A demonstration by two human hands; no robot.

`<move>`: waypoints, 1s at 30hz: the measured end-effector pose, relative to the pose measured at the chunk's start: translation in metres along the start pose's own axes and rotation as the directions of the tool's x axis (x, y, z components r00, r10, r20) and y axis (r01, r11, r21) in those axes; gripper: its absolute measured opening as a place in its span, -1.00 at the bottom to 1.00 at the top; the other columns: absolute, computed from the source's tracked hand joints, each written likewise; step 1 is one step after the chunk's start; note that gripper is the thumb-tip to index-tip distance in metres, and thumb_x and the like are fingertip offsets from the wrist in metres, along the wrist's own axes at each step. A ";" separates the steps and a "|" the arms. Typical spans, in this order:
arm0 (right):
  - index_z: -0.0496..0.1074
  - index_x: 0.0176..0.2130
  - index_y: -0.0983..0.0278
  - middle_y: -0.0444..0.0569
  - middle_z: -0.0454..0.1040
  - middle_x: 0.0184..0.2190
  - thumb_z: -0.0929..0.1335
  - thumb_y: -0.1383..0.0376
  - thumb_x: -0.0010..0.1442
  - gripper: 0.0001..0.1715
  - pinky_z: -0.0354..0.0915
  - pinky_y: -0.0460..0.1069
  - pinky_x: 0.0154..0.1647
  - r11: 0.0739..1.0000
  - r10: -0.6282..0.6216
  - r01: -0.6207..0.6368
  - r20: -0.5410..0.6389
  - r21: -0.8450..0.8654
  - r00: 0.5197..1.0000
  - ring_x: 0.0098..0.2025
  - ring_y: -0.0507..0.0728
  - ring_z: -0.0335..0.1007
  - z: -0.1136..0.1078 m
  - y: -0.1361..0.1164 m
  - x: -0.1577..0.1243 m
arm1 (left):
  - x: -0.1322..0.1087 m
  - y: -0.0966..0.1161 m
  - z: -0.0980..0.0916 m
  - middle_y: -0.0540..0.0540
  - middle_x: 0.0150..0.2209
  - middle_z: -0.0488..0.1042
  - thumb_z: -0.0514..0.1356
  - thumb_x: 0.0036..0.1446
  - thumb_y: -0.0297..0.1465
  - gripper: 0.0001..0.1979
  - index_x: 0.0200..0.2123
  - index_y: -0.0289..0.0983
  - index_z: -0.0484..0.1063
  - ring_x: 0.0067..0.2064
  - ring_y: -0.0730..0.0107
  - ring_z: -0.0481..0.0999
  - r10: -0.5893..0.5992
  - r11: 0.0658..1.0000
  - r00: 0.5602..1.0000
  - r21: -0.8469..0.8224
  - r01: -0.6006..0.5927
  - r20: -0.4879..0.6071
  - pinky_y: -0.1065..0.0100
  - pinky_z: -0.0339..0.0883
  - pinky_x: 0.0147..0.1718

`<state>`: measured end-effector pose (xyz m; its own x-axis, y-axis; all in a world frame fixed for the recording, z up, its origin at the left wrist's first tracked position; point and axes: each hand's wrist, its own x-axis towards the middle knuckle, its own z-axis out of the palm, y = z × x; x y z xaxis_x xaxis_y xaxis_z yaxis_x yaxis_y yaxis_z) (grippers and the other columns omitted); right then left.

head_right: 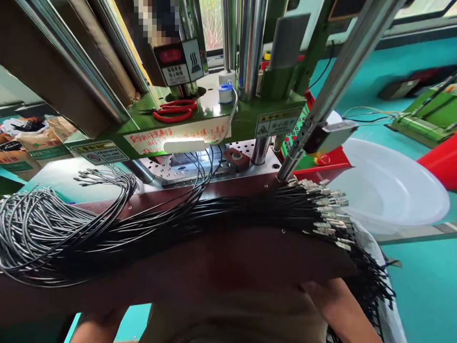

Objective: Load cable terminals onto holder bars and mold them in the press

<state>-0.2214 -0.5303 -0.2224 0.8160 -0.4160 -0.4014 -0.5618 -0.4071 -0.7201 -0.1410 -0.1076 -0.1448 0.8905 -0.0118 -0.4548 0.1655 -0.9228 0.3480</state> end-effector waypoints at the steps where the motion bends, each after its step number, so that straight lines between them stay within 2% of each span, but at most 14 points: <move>1: 0.41 -0.53 0.14 0.07 0.48 -0.48 0.29 0.07 -0.02 -0.76 0.36 0.13 -0.21 1.000 0.000 0.000 -0.004 0.016 1.000 -0.23 0.34 0.43 -0.001 -0.003 -0.006 | 0.001 -0.004 0.002 -0.11 -0.06 0.42 0.14 0.20 -0.21 -0.70 -0.07 -0.24 0.40 -0.05 0.22 0.44 0.000 1.000 1.000 0.002 0.000 0.014 0.22 0.37 -0.12; 3: 0.39 -0.51 0.21 0.05 0.48 -0.46 0.27 0.03 0.05 -0.66 0.37 0.08 -0.25 0.999 0.012 -0.015 0.054 0.050 0.998 -0.32 0.26 0.43 -0.005 -0.010 -0.017 | 0.002 -0.011 0.002 -0.10 -0.10 0.47 0.12 0.19 -0.18 -0.70 -0.11 -0.22 0.45 -0.07 0.19 0.46 0.004 1.000 0.999 0.003 -0.004 0.035 0.22 0.37 -0.13; 5: 0.44 -0.44 0.26 0.04 0.49 -0.43 0.29 -0.03 0.08 -0.59 0.37 0.04 -0.32 0.999 0.005 -0.016 0.271 0.041 0.963 -0.37 0.21 0.43 -0.012 -0.021 -0.028 | -0.002 -0.015 -0.003 -0.06 -0.14 0.52 0.10 0.18 -0.15 -0.70 -0.19 -0.18 0.51 -0.07 0.16 0.47 0.028 1.000 0.995 0.003 -0.028 0.097 0.23 0.36 -0.10; 7: 0.51 -0.27 0.26 0.05 0.52 -0.31 0.35 -0.01 0.06 -0.58 0.37 0.01 -0.29 1.000 -0.029 0.020 0.534 0.022 0.845 -0.30 0.20 0.45 -0.021 -0.036 -0.040 | -0.011 -0.012 -0.013 -0.03 -0.12 0.53 0.09 0.15 -0.10 -0.68 -0.21 -0.12 0.54 -0.02 0.15 0.45 0.059 0.998 0.976 0.012 -0.063 0.209 0.24 0.32 -0.02; 9: 0.48 -0.08 0.22 0.05 0.51 -0.18 0.41 0.06 0.05 -0.54 0.37 0.01 -0.21 0.995 -0.103 0.070 0.677 0.075 0.728 -0.20 0.19 0.45 -0.029 -0.055 -0.051 | -0.023 -0.001 -0.025 -0.01 -0.06 0.50 0.11 0.10 -0.03 -0.63 -0.16 -0.08 0.52 0.03 0.16 0.41 0.096 0.994 0.944 0.017 -0.107 0.315 0.24 0.27 0.03; 12: 0.45 -0.01 0.19 0.04 0.49 -0.14 0.44 0.13 0.05 -0.50 0.37 0.02 -0.15 0.960 -0.271 0.130 0.701 0.249 0.660 -0.20 0.15 0.45 -0.035 -0.088 -0.060 | -0.037 0.029 -0.041 0.02 -0.05 0.48 0.13 0.07 0.00 -0.61 -0.10 -0.02 0.49 0.02 0.23 0.40 0.203 0.978 0.910 -0.021 -0.210 0.361 0.32 0.28 -0.01; 16: 0.45 -0.02 0.25 0.06 0.51 -0.20 0.43 0.14 0.09 -0.54 0.41 -0.01 -0.23 0.911 -0.387 0.141 0.685 0.388 0.617 -0.24 0.12 0.45 -0.031 -0.135 -0.056 | -0.043 0.078 -0.055 0.05 -0.12 0.51 0.18 0.07 -0.06 -0.66 -0.12 -0.02 0.50 -0.05 0.32 0.43 0.392 0.916 0.853 -0.063 -0.396 0.344 0.44 0.28 -0.12; 18: 0.45 -0.03 0.29 0.07 0.51 -0.22 0.41 0.12 0.12 -0.54 0.43 -0.02 -0.32 0.891 -0.417 0.139 0.658 0.432 0.627 -0.28 0.11 0.45 -0.027 -0.156 -0.050 | -0.046 0.096 -0.059 0.06 -0.17 0.52 0.19 0.07 -0.09 -0.69 -0.16 -0.05 0.51 -0.12 0.37 0.45 0.449 0.889 0.821 -0.083 -0.451 0.353 0.48 0.27 -0.19; 19: 0.45 -0.05 0.30 0.07 0.51 -0.24 0.40 0.10 0.12 -0.54 0.43 -0.02 -0.36 0.881 -0.429 0.146 0.631 0.449 0.646 -0.32 0.10 0.46 -0.025 -0.164 -0.047 | -0.048 0.103 -0.061 0.07 -0.19 0.52 0.19 0.08 -0.09 -0.71 -0.17 -0.06 0.51 -0.15 0.40 0.46 0.471 0.878 0.805 -0.099 -0.469 0.362 0.50 0.27 -0.21; 22: 0.46 -0.09 0.34 0.06 0.52 -0.29 0.41 0.07 0.11 -0.53 0.44 -0.02 -0.39 0.842 -0.460 0.192 0.484 0.504 0.745 -0.36 0.10 0.47 -0.022 -0.186 -0.035 | -0.053 0.112 -0.064 0.11 -0.26 0.52 0.19 0.10 -0.11 -0.74 -0.21 -0.08 0.51 -0.23 0.48 0.45 0.531 0.843 0.759 -0.143 -0.519 0.376 0.55 0.24 -0.25; 24: 0.46 -0.11 0.34 0.06 0.53 -0.27 0.43 0.09 0.08 -0.55 0.46 0.01 -0.30 0.788 -0.462 0.194 0.353 0.585 0.814 -0.31 0.12 0.49 -0.021 -0.196 -0.025 | -0.055 0.114 -0.065 0.12 -0.27 0.52 0.21 0.10 -0.14 -0.77 -0.22 -0.08 0.51 -0.22 0.49 0.45 0.555 0.828 0.747 -0.152 -0.540 0.366 0.55 0.22 -0.23; 26: 0.47 -0.14 0.34 0.06 0.53 -0.23 0.46 0.16 0.04 -0.58 0.45 0.07 -0.13 0.692 -0.440 0.167 0.227 0.702 0.869 -0.22 0.15 0.50 -0.019 -0.205 -0.014 | -0.057 0.115 -0.065 0.12 -0.24 0.52 0.23 0.09 -0.18 -0.79 -0.21 -0.08 0.51 -0.20 0.47 0.46 0.556 0.828 0.745 -0.162 -0.538 0.370 0.55 0.22 -0.25; 28: 0.47 -0.18 0.36 0.06 0.53 -0.23 0.48 0.25 0.00 -0.63 0.38 0.10 0.03 0.572 -0.405 0.145 0.123 0.808 0.906 -0.15 0.17 0.49 -0.016 -0.213 -0.002 | -0.057 0.116 -0.063 0.12 -0.23 0.53 0.24 0.08 -0.21 -0.80 -0.20 -0.07 0.51 -0.19 0.46 0.47 0.557 0.828 0.738 -0.180 -0.532 0.380 0.55 0.22 -0.26; 30: 0.45 -0.23 0.39 0.09 0.52 -0.25 0.48 0.35 -0.03 -0.69 0.33 0.09 0.09 0.479 -0.355 0.138 0.048 0.867 0.934 -0.11 0.20 0.47 -0.011 -0.222 0.012 | -0.056 0.119 -0.058 0.11 -0.22 0.54 0.23 0.11 -0.24 -0.82 -0.19 -0.08 0.51 -0.18 0.46 0.48 0.591 0.805 0.711 -0.215 -0.553 0.381 0.55 0.23 -0.23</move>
<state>-0.0885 -0.4543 -0.0614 0.9678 -0.2051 -0.1462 -0.0387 0.4523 -0.8910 -0.1466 -0.1942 -0.0299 0.5695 -0.7005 -0.4300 -0.2685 -0.6530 0.7082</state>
